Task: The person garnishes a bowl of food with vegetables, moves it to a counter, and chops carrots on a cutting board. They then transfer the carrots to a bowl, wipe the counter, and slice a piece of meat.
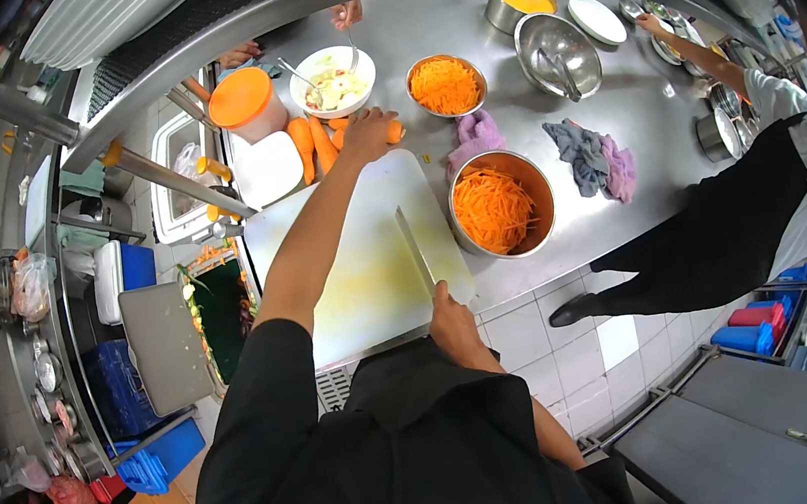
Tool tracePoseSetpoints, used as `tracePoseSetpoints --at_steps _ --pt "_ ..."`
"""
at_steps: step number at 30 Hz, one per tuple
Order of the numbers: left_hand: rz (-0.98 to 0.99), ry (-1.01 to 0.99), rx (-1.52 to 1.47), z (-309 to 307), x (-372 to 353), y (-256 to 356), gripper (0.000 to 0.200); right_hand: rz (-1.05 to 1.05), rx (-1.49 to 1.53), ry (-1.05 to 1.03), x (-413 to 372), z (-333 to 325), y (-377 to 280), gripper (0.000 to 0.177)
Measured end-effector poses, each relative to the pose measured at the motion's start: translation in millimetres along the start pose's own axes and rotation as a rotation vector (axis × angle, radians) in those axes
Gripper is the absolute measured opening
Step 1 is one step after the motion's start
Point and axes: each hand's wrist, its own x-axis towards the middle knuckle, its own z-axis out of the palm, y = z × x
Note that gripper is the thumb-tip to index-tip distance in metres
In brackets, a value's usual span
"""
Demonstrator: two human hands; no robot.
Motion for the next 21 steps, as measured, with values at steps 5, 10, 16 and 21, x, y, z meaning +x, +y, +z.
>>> tracePoseSetpoints --at_steps 5,10,16,21 --pt "0.010 -0.121 -0.005 25.0 16.1 -18.9 0.064 0.012 -0.047 -0.037 3.4 -0.5 4.8 0.026" --pt "0.171 0.169 -0.239 -2.7 -9.3 -3.6 0.063 0.029 0.047 -0.044 -0.1 -8.1 5.3 0.024" --pt "0.072 0.487 -0.386 -102.1 -131.8 50.4 0.059 0.040 -0.007 -0.110 4.7 -13.3 7.3 0.029" --pt "-0.331 0.259 -0.382 -75.4 -263.8 45.5 0.065 0.019 -0.065 -0.051 6.3 -10.9 5.1 0.031"
